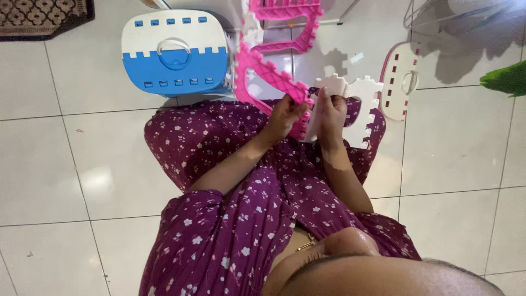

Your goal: The person sits on the tiled floor and takes apart two folding foam step stools, separating their interlocking pink, blue and white panels by hand, then snaps the panels back together to rebuild the stools.

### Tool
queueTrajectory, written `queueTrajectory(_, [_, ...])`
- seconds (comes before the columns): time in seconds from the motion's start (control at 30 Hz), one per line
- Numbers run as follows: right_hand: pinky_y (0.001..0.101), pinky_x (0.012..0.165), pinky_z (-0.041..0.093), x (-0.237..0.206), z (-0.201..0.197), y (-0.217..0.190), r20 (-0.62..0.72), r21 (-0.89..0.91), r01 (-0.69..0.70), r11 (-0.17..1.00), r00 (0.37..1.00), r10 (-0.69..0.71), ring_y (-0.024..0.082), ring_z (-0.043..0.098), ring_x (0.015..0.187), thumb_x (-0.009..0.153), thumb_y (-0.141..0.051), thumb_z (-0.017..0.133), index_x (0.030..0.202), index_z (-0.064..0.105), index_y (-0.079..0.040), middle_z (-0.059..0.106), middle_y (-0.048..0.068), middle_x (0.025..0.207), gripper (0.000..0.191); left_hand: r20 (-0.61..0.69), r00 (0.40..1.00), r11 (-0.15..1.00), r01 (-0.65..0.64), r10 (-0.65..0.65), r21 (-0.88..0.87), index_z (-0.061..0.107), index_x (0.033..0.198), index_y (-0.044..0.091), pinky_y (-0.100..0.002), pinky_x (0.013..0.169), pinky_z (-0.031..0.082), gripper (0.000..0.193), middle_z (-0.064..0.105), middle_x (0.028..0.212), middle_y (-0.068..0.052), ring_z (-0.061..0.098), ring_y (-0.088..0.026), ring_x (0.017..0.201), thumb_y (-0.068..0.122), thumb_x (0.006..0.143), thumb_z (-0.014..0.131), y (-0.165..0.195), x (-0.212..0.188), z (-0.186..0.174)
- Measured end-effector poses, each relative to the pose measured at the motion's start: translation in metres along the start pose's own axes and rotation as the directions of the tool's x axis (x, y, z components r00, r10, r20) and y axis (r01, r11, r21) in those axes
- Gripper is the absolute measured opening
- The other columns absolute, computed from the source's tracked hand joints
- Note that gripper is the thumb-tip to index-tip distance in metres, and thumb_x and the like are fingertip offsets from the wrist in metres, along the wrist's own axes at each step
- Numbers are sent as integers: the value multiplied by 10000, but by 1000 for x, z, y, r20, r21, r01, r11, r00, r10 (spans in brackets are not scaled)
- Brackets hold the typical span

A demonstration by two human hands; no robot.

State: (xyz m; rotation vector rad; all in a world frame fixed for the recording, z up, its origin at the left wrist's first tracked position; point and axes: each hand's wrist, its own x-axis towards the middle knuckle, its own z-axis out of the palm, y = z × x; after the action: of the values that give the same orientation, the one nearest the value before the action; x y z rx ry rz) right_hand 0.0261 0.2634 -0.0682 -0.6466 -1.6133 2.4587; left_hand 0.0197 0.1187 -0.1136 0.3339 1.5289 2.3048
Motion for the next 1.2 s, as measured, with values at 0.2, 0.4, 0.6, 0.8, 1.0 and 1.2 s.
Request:
queueTrajectory(0.2, [238,692,554,21,-40,6,40,23,-62,998,997,61,102,657,777,1001,-96,621,1110,678,-26,700,33,948,142,-58,986,986,151,-156,-75,478,1302,15,-355,774,638,326,599,1039,-136,659,-193,867,11,984,550,-31,10,-20])
queueTrajectory(0.4, [221,633,486,38,-76,6,-3,-52,-56,997,998,56,88,576,688,960,18,591,1017,656,-16,649,46,865,93,-154,971,976,197,-182,90,370,1315,107,-376,641,574,450,564,1067,-84,577,-177,761,66,905,550,-48,56,-13])
queueTrajectory(0.6, [236,634,495,26,-71,-27,30,-31,-105,994,994,106,142,646,753,904,82,474,1061,561,-11,703,113,933,202,-89,942,794,-219,323,566,432,1222,88,-453,1179,371,260,420,1288,-130,427,-264,1256,198,1009,531,-72,80,-11])
queueTrajectory(0.8, [320,712,611,13,-46,-53,406,66,-197,978,901,154,178,650,741,945,13,462,1011,544,-31,649,89,884,114,-356,897,702,78,260,708,186,1561,-86,-490,1234,192,841,225,1588,-256,200,-372,1499,171,859,572,-82,50,-8])
queueTrajectory(1.0, [235,516,496,6,-30,-77,839,305,-497,813,544,18,115,554,583,1020,-399,560,1034,585,-12,609,74,783,389,-351,936,949,88,25,303,340,1592,56,-466,1263,292,770,425,1626,-230,409,-329,1521,570,1037,481,-15,-29,-6])
queueTrajectory(1.2, [250,563,459,5,-8,-74,905,286,-649,705,425,24,125,540,622,1014,-536,466,1005,603,-46,593,50,783,509,-20,988,926,153,-155,346,415,1448,79,-410,932,562,851,620,1273,-193,638,-279,1137,540,821,758,57,-4,-43])
